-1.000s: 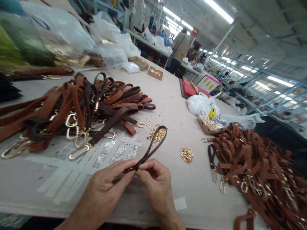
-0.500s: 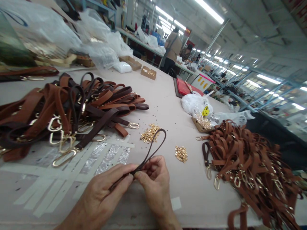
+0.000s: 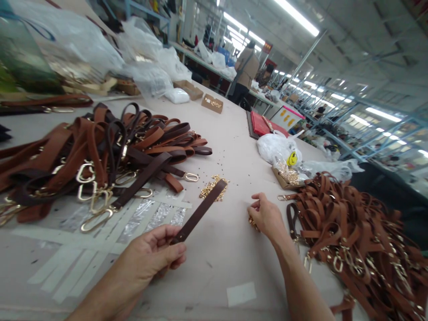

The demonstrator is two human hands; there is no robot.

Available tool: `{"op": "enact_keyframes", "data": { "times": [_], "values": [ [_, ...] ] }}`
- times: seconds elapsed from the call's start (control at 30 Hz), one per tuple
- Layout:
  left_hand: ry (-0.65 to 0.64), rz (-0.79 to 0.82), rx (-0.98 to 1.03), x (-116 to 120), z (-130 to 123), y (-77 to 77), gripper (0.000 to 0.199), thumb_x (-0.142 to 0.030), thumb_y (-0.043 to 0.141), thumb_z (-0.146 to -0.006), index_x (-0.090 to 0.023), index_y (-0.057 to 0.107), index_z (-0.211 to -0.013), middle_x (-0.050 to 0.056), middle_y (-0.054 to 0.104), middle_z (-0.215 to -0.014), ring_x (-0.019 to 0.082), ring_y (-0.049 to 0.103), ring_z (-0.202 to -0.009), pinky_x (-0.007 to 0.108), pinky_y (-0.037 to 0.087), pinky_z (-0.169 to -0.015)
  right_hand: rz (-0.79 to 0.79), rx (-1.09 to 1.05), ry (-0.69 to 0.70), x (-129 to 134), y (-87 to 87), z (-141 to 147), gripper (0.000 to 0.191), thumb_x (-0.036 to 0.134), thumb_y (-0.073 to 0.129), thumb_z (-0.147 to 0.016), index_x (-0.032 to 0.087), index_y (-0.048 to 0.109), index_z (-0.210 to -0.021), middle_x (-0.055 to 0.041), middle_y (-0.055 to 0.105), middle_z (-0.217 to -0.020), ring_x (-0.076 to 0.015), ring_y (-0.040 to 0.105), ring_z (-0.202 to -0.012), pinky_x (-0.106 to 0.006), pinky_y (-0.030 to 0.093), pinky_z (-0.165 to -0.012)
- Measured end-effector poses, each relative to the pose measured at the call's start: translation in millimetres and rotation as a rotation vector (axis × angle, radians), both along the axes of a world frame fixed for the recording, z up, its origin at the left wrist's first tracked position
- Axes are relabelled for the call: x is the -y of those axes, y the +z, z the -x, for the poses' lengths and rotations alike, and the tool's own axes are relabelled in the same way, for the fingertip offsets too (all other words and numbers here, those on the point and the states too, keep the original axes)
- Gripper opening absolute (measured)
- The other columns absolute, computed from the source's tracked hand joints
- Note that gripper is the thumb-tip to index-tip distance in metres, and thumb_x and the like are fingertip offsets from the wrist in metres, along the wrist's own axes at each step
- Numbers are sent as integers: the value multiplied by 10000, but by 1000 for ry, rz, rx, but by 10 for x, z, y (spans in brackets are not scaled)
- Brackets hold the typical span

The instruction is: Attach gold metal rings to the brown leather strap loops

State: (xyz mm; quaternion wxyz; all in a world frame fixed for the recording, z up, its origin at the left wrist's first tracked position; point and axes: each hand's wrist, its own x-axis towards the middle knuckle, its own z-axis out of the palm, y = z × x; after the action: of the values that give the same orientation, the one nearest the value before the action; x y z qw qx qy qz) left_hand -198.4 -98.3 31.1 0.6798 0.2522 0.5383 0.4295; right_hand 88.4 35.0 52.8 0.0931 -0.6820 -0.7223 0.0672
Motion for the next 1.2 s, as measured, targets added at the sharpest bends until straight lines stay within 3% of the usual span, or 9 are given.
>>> {"op": "enact_keyframes", "data": {
  "times": [0.2, 0.4, 0.47, 0.6, 0.7, 0.87, 1.07, 1.2],
  "values": [
    [67, -12, -76, -5, -44, 168, 355, -342, 780, -647, -182, 654, -938, -14, 693, -665, 133, 602, -600, 216, 393, -529, 67, 182, 40, -39, 8, 88, 313, 127, 553, -784, 186, 615, -1085, -62, 741, -802, -243, 681, -784, -293, 374, -634],
    [62, -63, -50, 7, -14, 102, 270, -294, 703, -719, -167, 644, -950, -13, 713, -669, 109, 592, -604, 215, 415, -576, 47, 289, 84, -16, 23, 96, 309, 116, 515, -841, 151, 603, -1135, -139, 731, -829, -293, 694, -801, -337, 417, -664],
    [63, -99, -60, 9, -13, 49, 218, -289, 672, -756, -168, 649, -936, -14, 714, -672, 111, 605, -616, 224, 444, -606, 39, 142, 107, 64, 38, 142, 252, 146, 542, -851, 177, 604, -1093, -100, 737, -847, -262, 699, -805, -338, 464, -707],
    [84, -137, -29, 20, -47, -54, 178, -283, 662, -783, -176, 641, -924, -12, 717, -713, 137, 664, -703, 260, 504, -704, 41, -639, 251, 451, 55, 484, 174, 308, 661, -851, 222, 598, -989, -28, 725, -856, -187, 696, -759, -297, 541, -713],
    [79, -179, -39, 37, -70, -84, 165, -285, 656, -804, -185, 638, -935, -16, 703, -728, 146, 666, -725, 277, 513, -729, 12, -863, 410, 787, 29, 861, 104, 269, 673, -864, 238, 620, -948, 2, 704, -845, -149, 681, -758, -251, 542, -693],
    [39, -322, -183, 53, -77, -52, 120, -286, 604, -855, -193, 658, -906, -27, 647, -691, 139, 614, -665, 255, 483, -642, -162, -769, 560, 1010, -50, 1206, 150, 125, 627, -886, 256, 624, -958, 28, 700, -878, -112, 675, -813, -211, 517, -754],
    [58, -479, -492, 73, -84, -8, 110, -208, 563, -861, -204, 671, -877, -16, 659, -739, 143, 605, -669, 251, 450, -606, -276, -647, 652, 1012, -61, 1214, 209, 46, 585, -871, 242, 601, -940, 26, 701, -865, -115, 676, -811, -210, 508, -759],
    [40, -551, -561, 93, -60, 26, 147, -159, 545, -865, -202, 679, -904, -4, 672, -799, 146, 623, -719, 258, 459, -650, -344, -609, 690, 1052, -52, 1231, 217, 20, 557, -868, 232, 590, -900, 14, 704, -865, -120, 676, -820, -218, 513, -763]
  ]
}}
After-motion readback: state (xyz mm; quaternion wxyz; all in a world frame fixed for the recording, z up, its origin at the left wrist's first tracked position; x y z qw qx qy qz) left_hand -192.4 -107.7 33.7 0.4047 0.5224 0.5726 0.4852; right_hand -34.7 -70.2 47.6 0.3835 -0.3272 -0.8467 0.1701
